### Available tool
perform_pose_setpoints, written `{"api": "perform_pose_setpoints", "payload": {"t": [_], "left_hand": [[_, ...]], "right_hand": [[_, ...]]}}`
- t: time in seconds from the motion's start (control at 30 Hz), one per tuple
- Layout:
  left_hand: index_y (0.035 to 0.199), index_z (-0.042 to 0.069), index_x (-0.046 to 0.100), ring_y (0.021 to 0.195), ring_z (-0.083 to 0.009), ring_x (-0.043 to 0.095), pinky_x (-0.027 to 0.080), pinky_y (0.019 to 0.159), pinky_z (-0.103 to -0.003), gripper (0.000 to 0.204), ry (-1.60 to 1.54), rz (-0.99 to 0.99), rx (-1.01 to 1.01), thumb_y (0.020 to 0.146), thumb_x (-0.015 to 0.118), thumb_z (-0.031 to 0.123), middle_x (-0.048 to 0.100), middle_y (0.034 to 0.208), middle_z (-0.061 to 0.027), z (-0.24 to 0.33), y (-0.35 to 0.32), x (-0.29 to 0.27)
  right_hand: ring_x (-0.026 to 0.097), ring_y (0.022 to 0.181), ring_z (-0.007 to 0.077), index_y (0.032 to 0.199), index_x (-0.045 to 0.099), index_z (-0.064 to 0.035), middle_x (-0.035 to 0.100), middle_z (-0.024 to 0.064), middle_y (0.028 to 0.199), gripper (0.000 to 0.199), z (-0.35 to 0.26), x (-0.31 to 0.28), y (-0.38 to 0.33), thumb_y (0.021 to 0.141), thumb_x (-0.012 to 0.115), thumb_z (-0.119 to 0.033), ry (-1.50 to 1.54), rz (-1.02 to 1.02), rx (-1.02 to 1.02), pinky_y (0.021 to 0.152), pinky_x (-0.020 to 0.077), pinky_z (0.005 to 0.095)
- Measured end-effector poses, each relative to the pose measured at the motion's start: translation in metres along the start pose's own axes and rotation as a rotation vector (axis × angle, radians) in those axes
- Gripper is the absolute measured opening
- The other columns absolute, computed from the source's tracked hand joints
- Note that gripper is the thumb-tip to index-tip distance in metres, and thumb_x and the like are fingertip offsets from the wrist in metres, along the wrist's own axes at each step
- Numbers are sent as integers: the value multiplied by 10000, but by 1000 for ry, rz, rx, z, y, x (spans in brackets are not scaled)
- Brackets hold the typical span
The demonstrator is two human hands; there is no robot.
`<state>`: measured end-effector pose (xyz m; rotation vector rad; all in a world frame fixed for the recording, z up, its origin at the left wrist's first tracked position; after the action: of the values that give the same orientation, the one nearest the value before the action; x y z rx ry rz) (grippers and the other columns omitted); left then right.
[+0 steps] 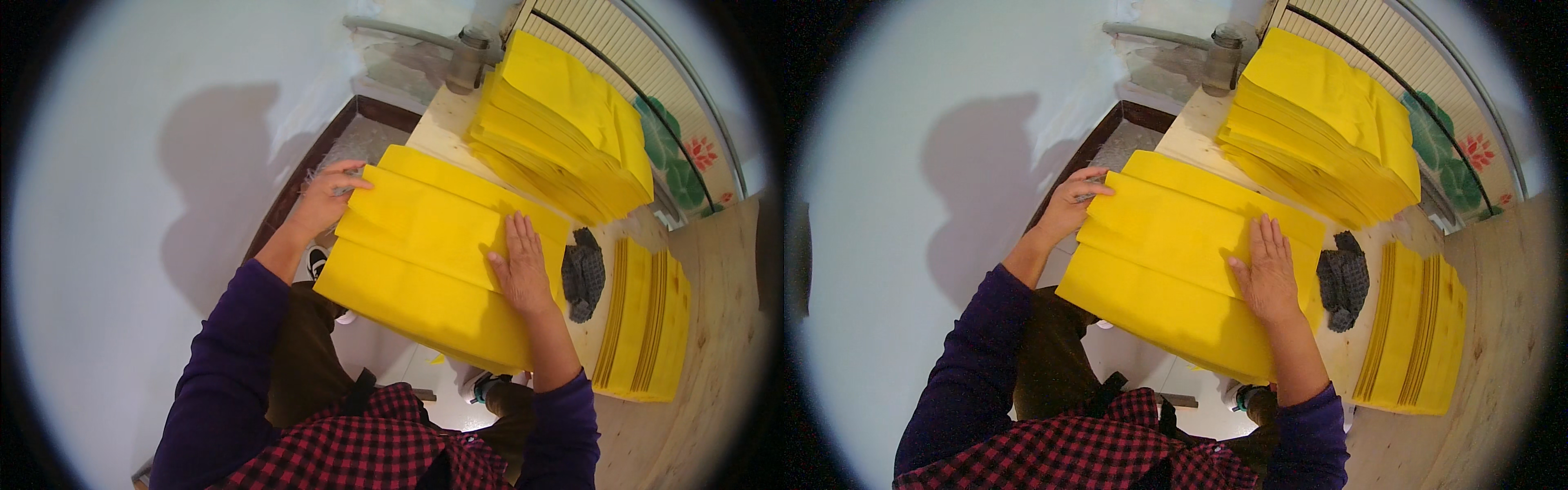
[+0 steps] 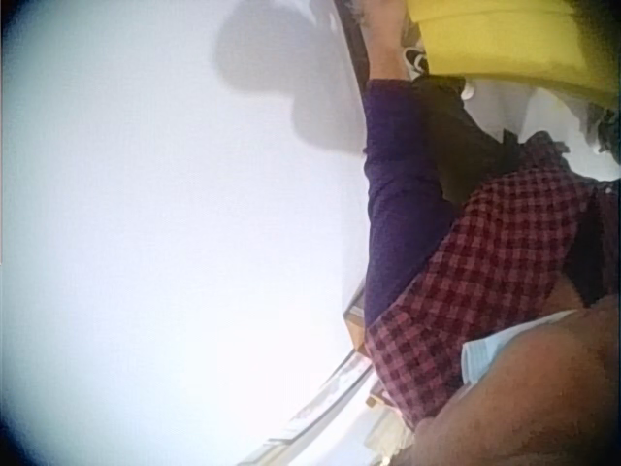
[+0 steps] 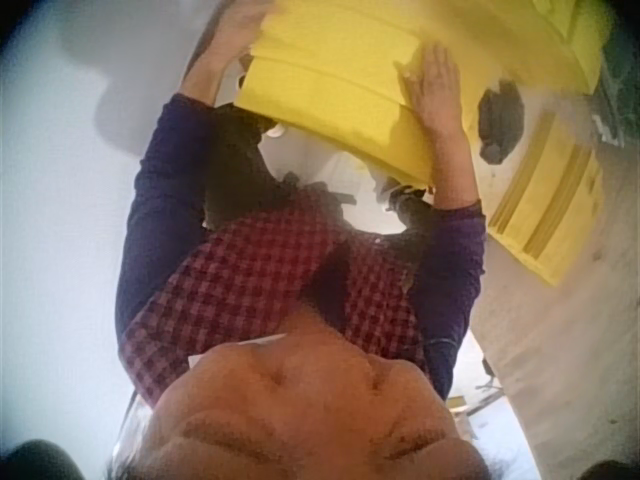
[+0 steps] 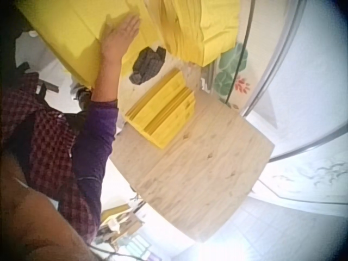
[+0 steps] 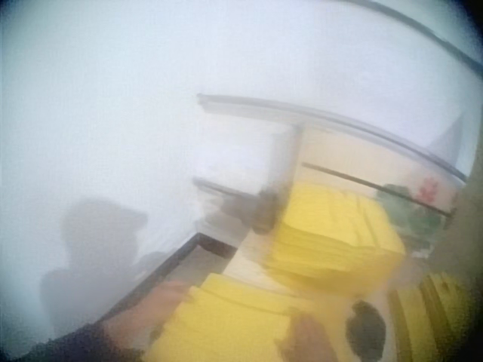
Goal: The person repeatedly folds yellow sheets of paper by hand on a table, aligning edges and pressing creases. They handle sheets one at a time, stacking completed folds to the side. No tools are used.
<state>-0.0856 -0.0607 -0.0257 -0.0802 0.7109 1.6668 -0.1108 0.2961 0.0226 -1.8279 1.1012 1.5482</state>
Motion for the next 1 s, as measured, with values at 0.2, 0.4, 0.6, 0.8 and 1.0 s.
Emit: {"api": "perform_pose_setpoints", "payload": {"t": [0.2,0.4,0.6,0.8,1.0], "left_hand": [[995,133,738,1197,-239,524,429,982,-324,299,-9,-11,-73,822,607,-73,554,1298,-87,-1,-2,1],[988,56,712,1221,-248,504,383,1023,-321,316,-53,47,-143,852,461,-80,552,1310,-92,15,4,-16],[1176,63,625,1320,-312,401,312,1099,-407,271,278,-47,217,924,530,89,499,1370,-130,83,25,24],[1430,46,377,1442,-265,204,128,1174,-427,566,631,-378,97,973,441,374,293,1534,-118,119,10,123],[1484,61,270,1461,-223,150,81,1181,-426,667,794,-402,-103,969,396,464,225,1566,-99,103,2,123]], "right_hand": [[202,1432,350,1460,279,10,232,195,1542,716,-1,5,-2,935,523,-412,-15,-2,19,1163,161,456],[210,1431,344,1460,288,0,240,189,1542,722,-1,9,-3,929,529,-427,-55,14,5,1155,170,472],[233,1424,341,1454,298,4,249,191,1538,741,0,9,-5,912,552,-434,-54,33,4,1153,171,474],[242,1421,335,1449,308,4,263,194,1531,743,0,13,-6,912,540,-455,-57,45,6,1152,181,469],[221,1430,324,1456,282,22,252,184,1538,759,7,16,-11,936,456,-504,-110,62,73,1162,160,450]]}}
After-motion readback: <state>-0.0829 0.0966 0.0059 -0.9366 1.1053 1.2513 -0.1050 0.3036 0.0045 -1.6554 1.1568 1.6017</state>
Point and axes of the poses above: each hand's wrist, its own y-axis towards the middle knuckle, its own x-axis out of the palm, z = x × y, the point moved 4 cm from there along y, towards the middle knuckle
